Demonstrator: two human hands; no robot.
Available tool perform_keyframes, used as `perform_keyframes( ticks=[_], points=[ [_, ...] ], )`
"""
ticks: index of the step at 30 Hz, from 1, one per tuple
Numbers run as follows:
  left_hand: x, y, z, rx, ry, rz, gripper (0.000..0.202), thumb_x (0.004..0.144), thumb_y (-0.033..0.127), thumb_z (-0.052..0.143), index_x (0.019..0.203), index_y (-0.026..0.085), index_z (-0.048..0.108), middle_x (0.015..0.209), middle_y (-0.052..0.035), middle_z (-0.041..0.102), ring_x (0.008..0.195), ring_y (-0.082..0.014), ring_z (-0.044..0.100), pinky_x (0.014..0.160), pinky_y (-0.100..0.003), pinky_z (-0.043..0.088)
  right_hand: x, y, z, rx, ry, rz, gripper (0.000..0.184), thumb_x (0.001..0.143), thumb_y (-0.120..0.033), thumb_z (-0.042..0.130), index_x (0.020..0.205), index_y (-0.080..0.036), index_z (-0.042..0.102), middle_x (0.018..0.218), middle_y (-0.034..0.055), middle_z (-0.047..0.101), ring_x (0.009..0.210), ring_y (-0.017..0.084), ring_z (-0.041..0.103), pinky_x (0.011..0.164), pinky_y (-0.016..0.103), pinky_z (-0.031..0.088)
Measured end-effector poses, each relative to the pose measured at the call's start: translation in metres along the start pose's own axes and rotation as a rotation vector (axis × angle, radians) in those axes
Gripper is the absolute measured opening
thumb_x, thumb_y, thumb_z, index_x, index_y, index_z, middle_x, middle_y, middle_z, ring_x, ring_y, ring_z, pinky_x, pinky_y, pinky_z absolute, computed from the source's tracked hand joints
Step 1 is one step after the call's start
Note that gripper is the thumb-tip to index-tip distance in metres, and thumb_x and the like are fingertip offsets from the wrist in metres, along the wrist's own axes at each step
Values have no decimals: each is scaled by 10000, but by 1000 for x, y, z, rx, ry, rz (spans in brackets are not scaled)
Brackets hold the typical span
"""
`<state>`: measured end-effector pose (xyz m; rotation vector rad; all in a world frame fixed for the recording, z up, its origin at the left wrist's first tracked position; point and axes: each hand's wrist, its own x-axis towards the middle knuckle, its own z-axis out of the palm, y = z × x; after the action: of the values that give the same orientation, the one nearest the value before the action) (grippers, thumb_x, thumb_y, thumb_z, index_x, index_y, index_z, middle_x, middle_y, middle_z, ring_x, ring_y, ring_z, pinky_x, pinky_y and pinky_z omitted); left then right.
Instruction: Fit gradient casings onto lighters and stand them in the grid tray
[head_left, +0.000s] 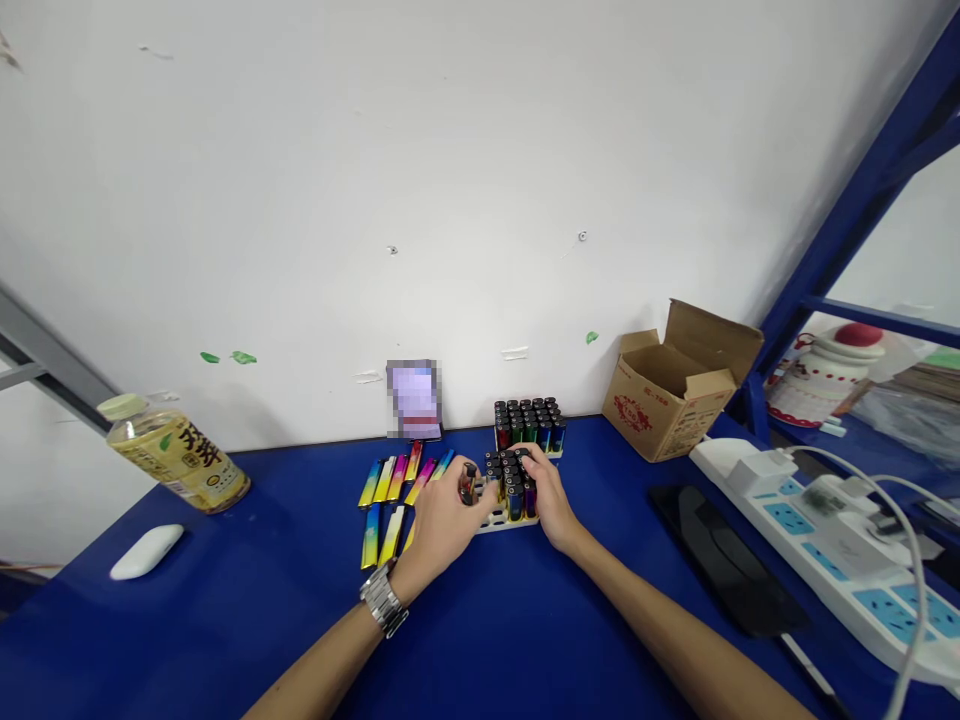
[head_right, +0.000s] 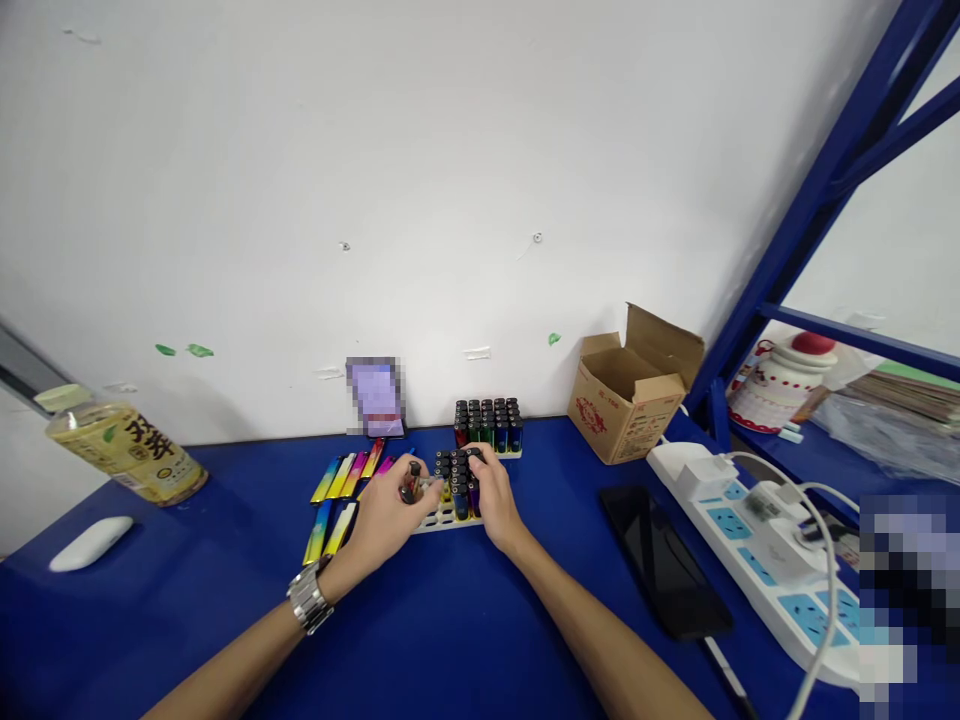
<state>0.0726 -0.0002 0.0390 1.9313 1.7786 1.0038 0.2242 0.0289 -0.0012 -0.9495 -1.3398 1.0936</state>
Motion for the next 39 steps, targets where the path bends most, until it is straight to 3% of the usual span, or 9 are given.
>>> perform_keyframes(
  ticks=[6, 10, 15, 20, 23, 28, 31, 34, 39],
  points=[
    [3, -1, 6, -169, -2, -3, 208, 721, 371, 585, 617, 197, 539, 499, 44, 489, 485, -116, 444, 503, -231, 273, -1, -1, 0, 7, -9, 17, 277, 839, -401, 382, 919, -195, 551, 829, 25, 594, 799, 207, 549, 716, 298, 409],
    [12, -3, -1, -757, 149, -325, 228, 625, 300, 621, 498, 187, 468, 423, 66, 423, 392, -76, 375, 411, -202, 244, -1, -3, 0, 9, -11, 19, 276, 845, -398, 383, 915, -195, 556, 817, 21, 585, 785, 202, 543, 703, 293, 406],
    [24, -5, -7, -1090, 113, -568, 192, 657, 361, 498, 565, 193, 486, 442, 23, 514, 324, -98, 395, 320, -213, 246, -2, -6, 0, 7, -15, 17, 275, 845, -396, 382, 911, -190, 553, 833, 25, 585, 791, 198, 537, 704, 289, 407],
    [30, -5, -9, -1297, 146, -675, 138, 654, 287, 503, 587, 203, 416, 449, 58, 449, 433, -94, 505, 477, -221, 457, -1, -5, 0, 5, -10, -2, 280, 850, -391, 384, 911, -185, 564, 830, 26, 589, 809, 199, 533, 698, 284, 410],
    [31, -5, -11, -1379, 72, -687, 93, 694, 258, 489, 637, 203, 440, 562, 12, 556, 610, -139, 621, 624, -283, 529, -1, -5, 0, 3, -3, -9, 264, 851, -373, 388, 903, -186, 568, 827, 28, 596, 816, 200, 534, 692, 281, 411],
    [30, -7, -15, -1291, -101, -520, 163, 684, 200, 551, 690, 214, 389, 583, 51, 544, 445, -68, 492, 466, -206, 415, -2, -5, 0, 1, -10, -2, 266, 852, -379, 387, 910, -193, 569, 852, 28, 597, 819, 200, 538, 715, 285, 412],
    [29, -7, -16, -993, -184, -372, 265, 641, 206, 657, 831, 223, 473, 467, 121, 424, 340, -48, 344, 384, -185, 283, -2, -4, 0, 20, -16, 1, 265, 853, -388, 392, 920, -196, 561, 848, 24, 600, 808, 198, 543, 711, 282, 418],
    [30, -5, -15, -574, -293, -213, 432, 618, 277, 721, 1010, 207, 552, 484, 117, 447, 372, -63, 371, 395, -192, 290, -1, -4, -1, 19, -17, 14, 263, 847, -389, 397, 918, -194, 558, 849, 25, 597, 800, 196, 538, 701, 281, 413],
    [27, -1, -7, -340, -325, 5, 226, 683, 332, 663, 830, 164, 625, 636, 31, 598, 520, -98, 501, 498, -219, 381, -2, -6, -1, 5, -5, -20, 255, 846, -369, 391, 868, -187, 568, 818, 23, 588, 783, 193, 534, 701, 285, 400]
  ],
)
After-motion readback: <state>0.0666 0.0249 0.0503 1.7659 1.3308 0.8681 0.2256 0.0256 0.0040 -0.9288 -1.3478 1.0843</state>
